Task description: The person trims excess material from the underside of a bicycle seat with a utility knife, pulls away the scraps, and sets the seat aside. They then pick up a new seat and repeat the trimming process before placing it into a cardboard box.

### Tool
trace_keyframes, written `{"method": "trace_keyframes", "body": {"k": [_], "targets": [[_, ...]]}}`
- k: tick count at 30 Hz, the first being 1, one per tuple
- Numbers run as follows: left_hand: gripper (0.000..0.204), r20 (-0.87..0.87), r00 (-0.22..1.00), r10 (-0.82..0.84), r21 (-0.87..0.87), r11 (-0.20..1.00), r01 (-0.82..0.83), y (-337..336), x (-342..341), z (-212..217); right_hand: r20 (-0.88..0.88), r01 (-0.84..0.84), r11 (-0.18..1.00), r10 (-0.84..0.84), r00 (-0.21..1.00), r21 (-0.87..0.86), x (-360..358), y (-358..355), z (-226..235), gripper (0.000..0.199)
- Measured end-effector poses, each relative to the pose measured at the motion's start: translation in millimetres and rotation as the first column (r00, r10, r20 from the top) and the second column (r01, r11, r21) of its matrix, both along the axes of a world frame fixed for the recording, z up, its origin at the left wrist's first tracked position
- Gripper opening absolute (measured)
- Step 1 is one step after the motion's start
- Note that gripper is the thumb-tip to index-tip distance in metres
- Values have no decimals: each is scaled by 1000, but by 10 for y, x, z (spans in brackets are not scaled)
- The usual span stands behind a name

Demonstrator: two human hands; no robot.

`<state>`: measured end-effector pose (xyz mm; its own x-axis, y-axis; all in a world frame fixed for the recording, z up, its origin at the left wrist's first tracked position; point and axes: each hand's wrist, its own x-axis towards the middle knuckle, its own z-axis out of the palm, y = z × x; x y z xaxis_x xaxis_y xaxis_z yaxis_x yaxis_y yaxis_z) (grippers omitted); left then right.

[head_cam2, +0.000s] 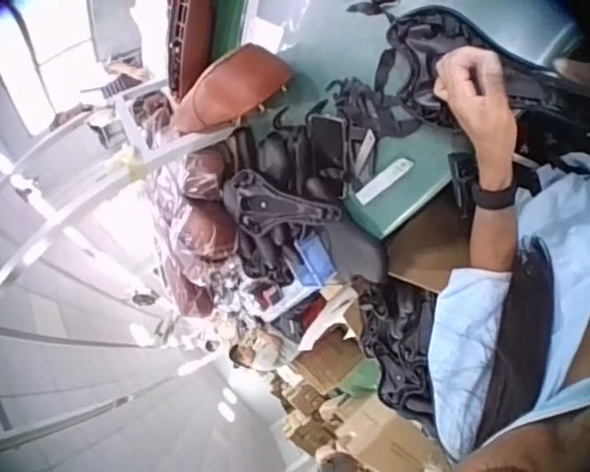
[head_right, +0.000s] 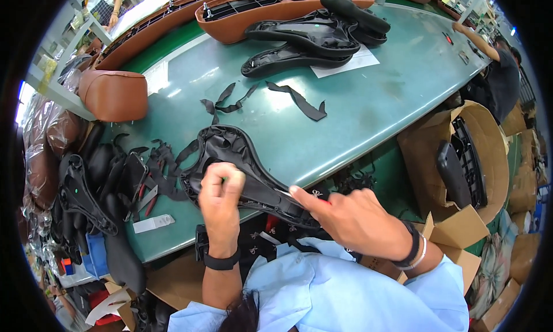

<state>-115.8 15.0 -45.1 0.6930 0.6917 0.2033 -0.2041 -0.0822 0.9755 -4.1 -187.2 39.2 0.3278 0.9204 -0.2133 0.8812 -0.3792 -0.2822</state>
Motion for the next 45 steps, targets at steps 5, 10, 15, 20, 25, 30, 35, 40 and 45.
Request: {"method": "trace_keyframes", "body": {"k": [5,10,15,20,25,30,35,40,45], "targets": [[7,218,975,-38,-230,969,89,5,3,34,-10,80,997,-80,997,23,-202,-159,33,59],[23,-241,797,-555,598,562,572,126,-232,425,6,265,897,-286,958,355,-122,-278,-324,59],[15,-450,883,-136,757,465,458,309,-269,303,-94,206,789,-187,978,579,-193,-179,-404,58],[8,-423,891,-165,685,586,434,316,-170,266,63,23,917,-52,997,398,-218,-171,-359,63],[7,-438,885,-156,669,602,437,347,-134,282,246,-166,941,92,965,296,-186,38,-300,68],[5,-424,885,-193,661,602,448,358,-107,265,388,-230,955,142,911,190,-207,154,-198,63],[4,-472,864,-174,646,598,474,344,-106,320,372,-278,957,229,899,82,-61,138,-52,61],[6,-551,815,-178,532,677,508,226,-75,325,324,-256,965,262,909,-60,222,-115,104,61],[7,-585,795,-160,672,452,586,162,271,404,439,-245,961,166,883,128,522,-130,25,69]]}}
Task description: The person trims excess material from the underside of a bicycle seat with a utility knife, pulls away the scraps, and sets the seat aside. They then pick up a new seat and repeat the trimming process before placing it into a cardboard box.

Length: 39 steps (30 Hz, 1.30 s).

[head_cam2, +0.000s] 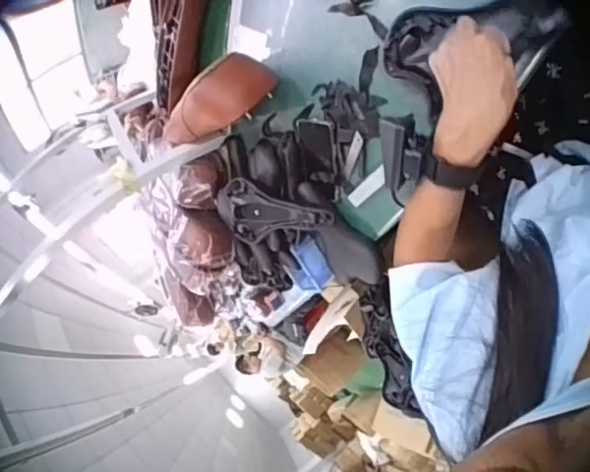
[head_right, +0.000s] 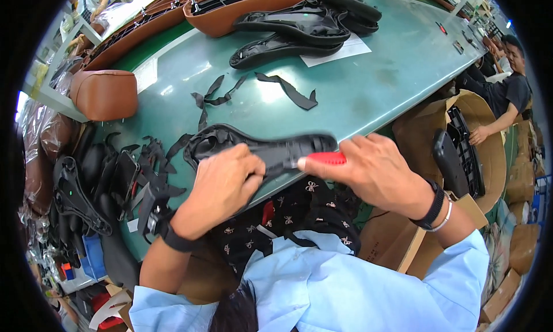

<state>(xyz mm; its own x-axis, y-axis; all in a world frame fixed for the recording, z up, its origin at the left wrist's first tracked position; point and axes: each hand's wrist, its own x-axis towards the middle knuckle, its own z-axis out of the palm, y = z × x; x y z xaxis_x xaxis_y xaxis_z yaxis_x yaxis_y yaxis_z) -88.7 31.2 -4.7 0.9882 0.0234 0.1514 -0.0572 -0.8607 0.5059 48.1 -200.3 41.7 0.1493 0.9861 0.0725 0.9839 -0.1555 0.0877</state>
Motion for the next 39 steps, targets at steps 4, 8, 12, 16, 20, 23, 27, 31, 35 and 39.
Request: {"method": "trace_keyframes", "body": {"k": [4,8,12,16,20,23,27,31,35,39], "targets": [[12,-99,994,52,-279,957,-78,142,297,-134,-739,403,915,-274,615,-4,-22,87,-174,55],[15,-189,964,190,-562,783,-264,121,442,-278,-955,480,841,-294,20,-249,-291,239,-317,59],[11,-199,959,202,-667,689,-284,147,475,-294,-944,492,854,-283,167,-169,-449,413,-424,56],[6,-215,953,213,-752,587,-301,129,471,-279,-846,479,869,-344,408,-123,-541,433,-356,55],[6,-215,956,201,-753,589,-293,128,456,-279,-739,455,884,-376,559,-106,-606,440,-265,54],[6,-202,962,186,-765,584,-273,118,481,-307,-712,456,890,-310,630,16,-552,513,-391,54],[8,-142,970,195,-879,427,-214,94,491,-341,-709,476,879,-324,626,19,-619,513,-346,53],[10,-103,976,191,-965,220,-145,81,505,-176,-609,407,913,-334,719,-21,-755,430,-213,54],[13,13,940,342,-966,-238,100,231,471,-305,-616,291,938,-344,709,-189,-802,317,-11,56],[10,114,923,367,-919,-315,239,268,415,-317,-874,391,908,-305,377,-148,-707,201,-184,59]]}}
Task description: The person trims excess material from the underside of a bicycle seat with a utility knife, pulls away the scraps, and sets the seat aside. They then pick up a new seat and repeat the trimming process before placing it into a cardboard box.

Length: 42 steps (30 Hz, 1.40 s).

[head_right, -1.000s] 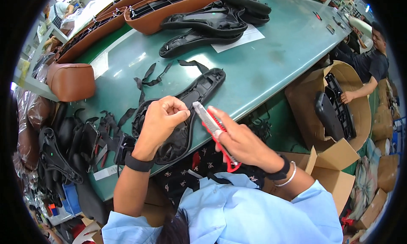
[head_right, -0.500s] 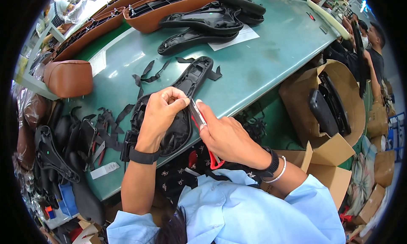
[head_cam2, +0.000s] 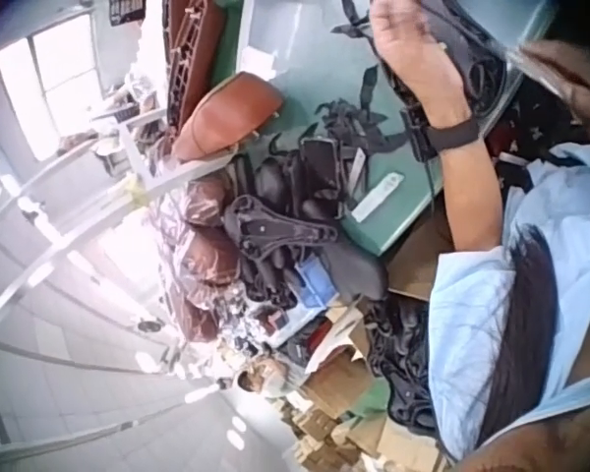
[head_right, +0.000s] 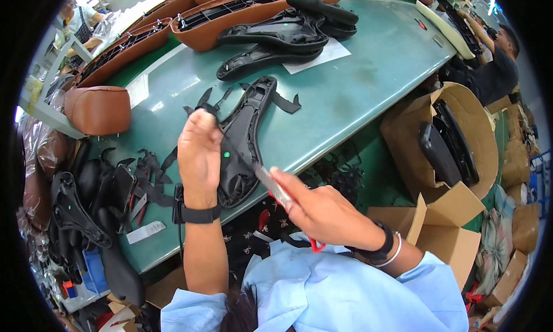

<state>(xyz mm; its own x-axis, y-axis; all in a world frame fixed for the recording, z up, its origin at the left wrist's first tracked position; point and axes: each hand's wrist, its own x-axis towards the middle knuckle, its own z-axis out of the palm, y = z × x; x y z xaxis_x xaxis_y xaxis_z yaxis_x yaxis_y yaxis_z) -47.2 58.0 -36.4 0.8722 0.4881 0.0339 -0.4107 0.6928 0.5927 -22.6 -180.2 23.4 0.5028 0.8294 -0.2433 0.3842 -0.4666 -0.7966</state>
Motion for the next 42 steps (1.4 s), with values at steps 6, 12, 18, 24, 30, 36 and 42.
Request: {"method": "trace_keyframes", "body": {"k": [6,12,18,24,30,36,42], "targets": [[9,-182,833,522,964,263,45,304,-343,5,-108,324,866,-306,946,381,-56,298,-582,66],[9,-422,771,477,882,414,227,-157,-948,278,-88,335,824,-333,939,456,338,322,-674,77],[13,-404,781,476,902,65,427,-327,-440,466,89,83,889,-137,987,451,551,459,-660,81],[19,-397,893,211,895,-127,428,-76,-214,224,264,15,940,-110,958,340,646,111,-417,58],[16,-488,865,119,870,147,471,-59,-151,205,594,-168,967,251,765,-192,534,59,-53,60],[26,-467,869,-163,365,860,358,91,-176,229,650,-46,987,136,748,-153,56,-85,-60,74],[27,-387,916,-108,348,903,254,20,-275,302,639,47,987,61,767,-151,-143,-167,-71,74]]}}
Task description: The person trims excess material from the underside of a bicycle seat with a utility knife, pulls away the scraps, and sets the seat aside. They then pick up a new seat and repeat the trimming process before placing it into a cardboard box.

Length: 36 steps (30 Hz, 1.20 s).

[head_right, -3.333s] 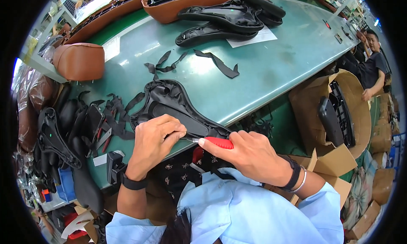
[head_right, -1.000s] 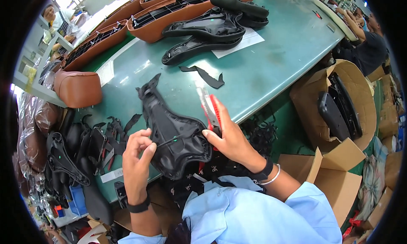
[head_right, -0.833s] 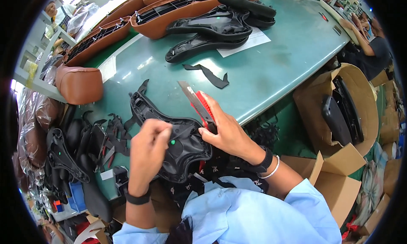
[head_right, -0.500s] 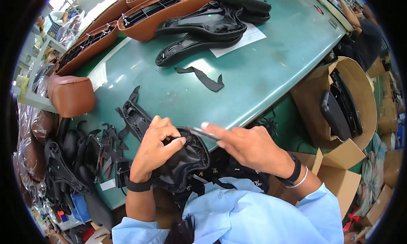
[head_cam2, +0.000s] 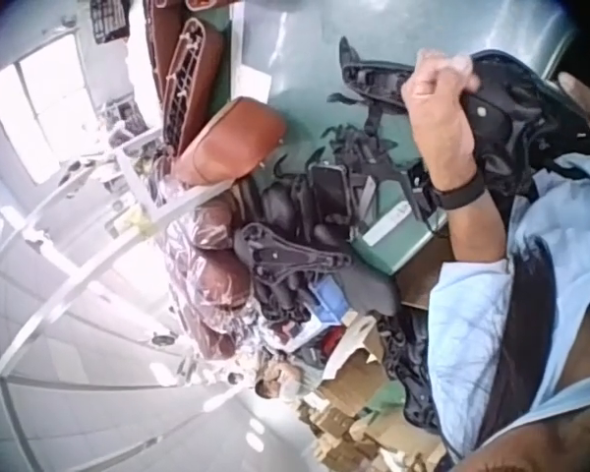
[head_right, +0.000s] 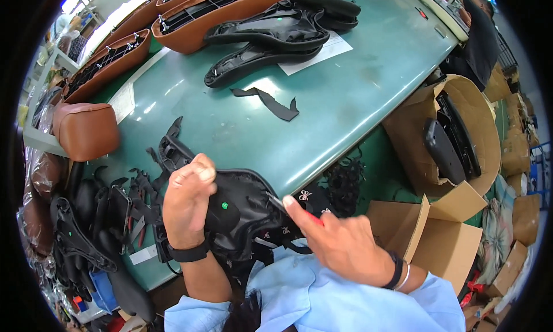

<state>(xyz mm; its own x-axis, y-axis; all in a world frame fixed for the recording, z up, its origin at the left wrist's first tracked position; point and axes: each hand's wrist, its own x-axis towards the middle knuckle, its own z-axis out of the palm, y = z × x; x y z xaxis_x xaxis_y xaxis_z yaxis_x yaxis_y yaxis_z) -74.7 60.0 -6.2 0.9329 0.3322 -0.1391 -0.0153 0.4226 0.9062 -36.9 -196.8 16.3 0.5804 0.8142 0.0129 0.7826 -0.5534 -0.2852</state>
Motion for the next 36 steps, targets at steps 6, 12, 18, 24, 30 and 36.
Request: {"method": "trace_keyframes", "body": {"k": [6,12,18,24,30,36], "targets": [[23,-20,993,114,425,900,-95,-158,116,100,138,-79,997,80,987,-7,513,231,12,56],[20,-152,988,10,971,189,147,-175,226,-147,-8,-150,988,150,989,30,713,198,3,58],[21,-151,989,-4,886,442,137,-152,265,-124,-77,-231,952,250,965,201,933,269,-95,52],[26,-34,999,25,223,975,-17,22,242,-150,-31,-222,975,222,974,16,785,199,-28,60],[28,196,951,241,-384,911,-152,174,280,-319,-275,55,985,-9,961,162,149,88,-133,64],[42,270,836,479,-132,878,-460,72,458,-110,-303,202,960,-137,943,194,60,93,-225,62]]}}
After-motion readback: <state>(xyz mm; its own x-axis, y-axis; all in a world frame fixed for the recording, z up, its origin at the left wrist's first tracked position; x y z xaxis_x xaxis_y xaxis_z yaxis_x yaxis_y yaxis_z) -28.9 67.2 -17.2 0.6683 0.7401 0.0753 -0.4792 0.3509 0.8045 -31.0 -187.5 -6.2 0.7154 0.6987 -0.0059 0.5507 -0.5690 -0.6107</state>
